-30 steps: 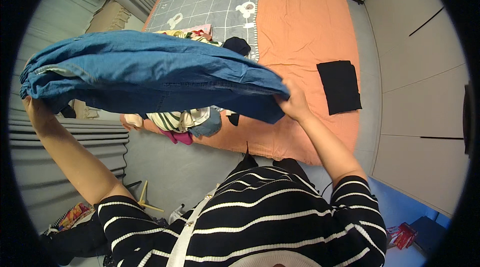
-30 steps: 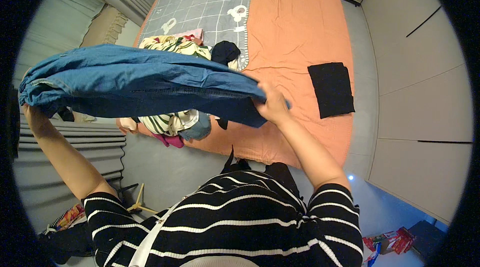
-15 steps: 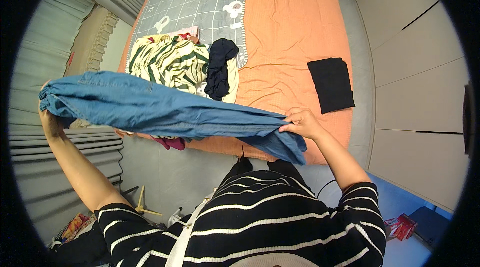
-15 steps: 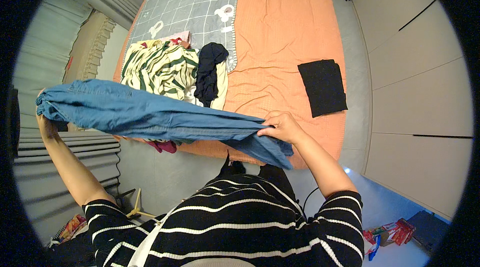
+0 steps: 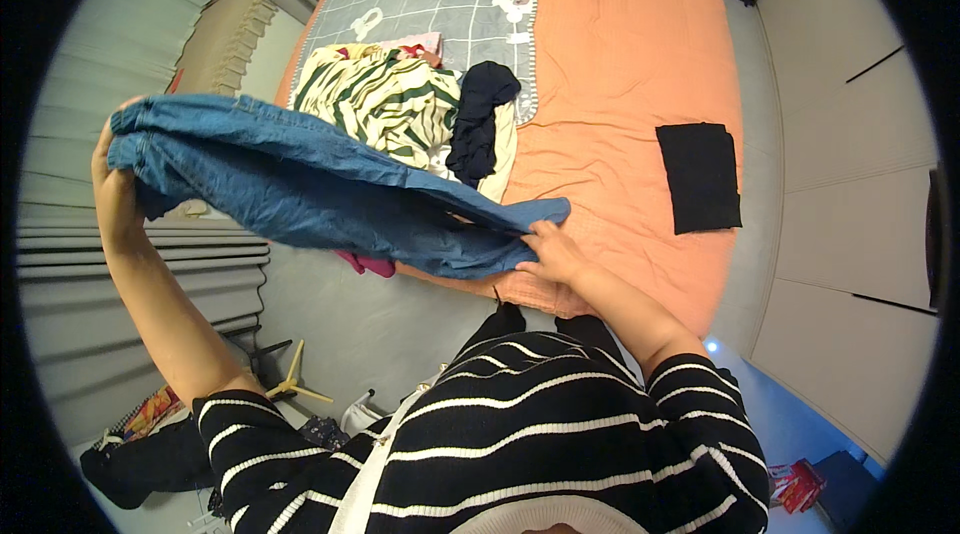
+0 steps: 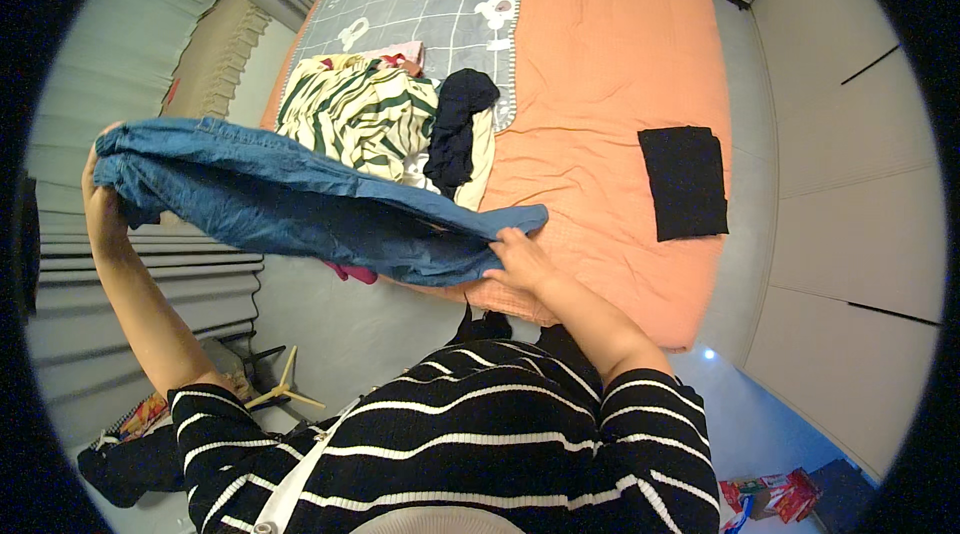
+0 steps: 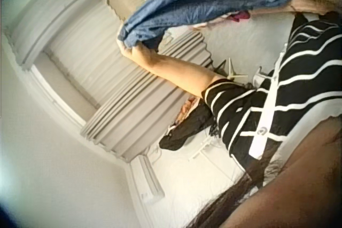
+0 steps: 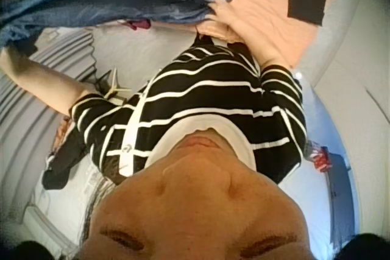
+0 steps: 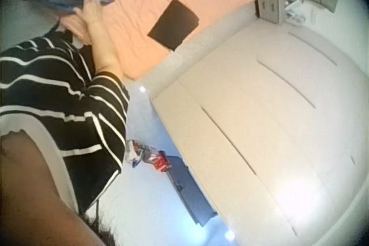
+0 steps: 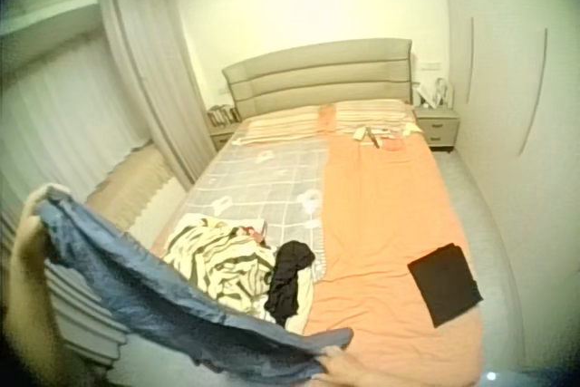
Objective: The person folds a pair of blue pants, a dark blue shirt, a black and white shirt, a striped shirt, and a white shirt on a bed. The person handles each item one at a time, smoothing and folding them into neat stacks.
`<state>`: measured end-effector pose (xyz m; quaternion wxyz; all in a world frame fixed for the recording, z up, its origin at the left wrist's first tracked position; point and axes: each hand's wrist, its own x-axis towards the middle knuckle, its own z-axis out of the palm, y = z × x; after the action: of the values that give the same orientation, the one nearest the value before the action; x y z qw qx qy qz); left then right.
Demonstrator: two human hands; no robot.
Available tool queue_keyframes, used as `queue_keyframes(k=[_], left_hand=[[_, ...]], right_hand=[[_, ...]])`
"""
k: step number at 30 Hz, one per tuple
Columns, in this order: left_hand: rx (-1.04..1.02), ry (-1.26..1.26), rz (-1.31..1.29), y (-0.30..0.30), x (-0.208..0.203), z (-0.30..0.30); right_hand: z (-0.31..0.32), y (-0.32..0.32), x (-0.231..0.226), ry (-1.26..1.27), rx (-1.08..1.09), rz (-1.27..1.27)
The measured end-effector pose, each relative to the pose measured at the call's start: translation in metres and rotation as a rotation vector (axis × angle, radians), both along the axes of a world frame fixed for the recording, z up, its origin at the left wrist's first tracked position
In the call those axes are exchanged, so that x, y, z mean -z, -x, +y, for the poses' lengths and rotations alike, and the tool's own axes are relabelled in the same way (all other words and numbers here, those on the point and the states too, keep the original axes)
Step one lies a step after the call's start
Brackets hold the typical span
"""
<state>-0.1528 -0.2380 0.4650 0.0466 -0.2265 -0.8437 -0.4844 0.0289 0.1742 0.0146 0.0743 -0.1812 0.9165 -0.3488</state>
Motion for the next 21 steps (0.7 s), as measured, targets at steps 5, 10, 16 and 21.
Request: queue_keyframes(k=[5, 10, 16, 21], left_hand=[[0.020, 0.111, 0.032, 0.018, -0.042, 0.015], [0.006, 0.100, 0.118, 0.024, -0.074, 0.066], [-0.094, 0.120, 0.185, 0.026, -0.115, 0.085], [-0.005, 0.132, 0.203, 0.034, -0.129, 0.040]], right_hand=[[-0.054, -0.014, 0.001, 0.093, -0.065, 0.114], [-0.073, -0.019, -0.014, 0.160, -0.017, 0.316], [-0.095, -0.010, -0.029, 0.182, 0.275, 0.502], [-0.042, 0.016, -0.015, 0.265, 0.415, 0.375]])
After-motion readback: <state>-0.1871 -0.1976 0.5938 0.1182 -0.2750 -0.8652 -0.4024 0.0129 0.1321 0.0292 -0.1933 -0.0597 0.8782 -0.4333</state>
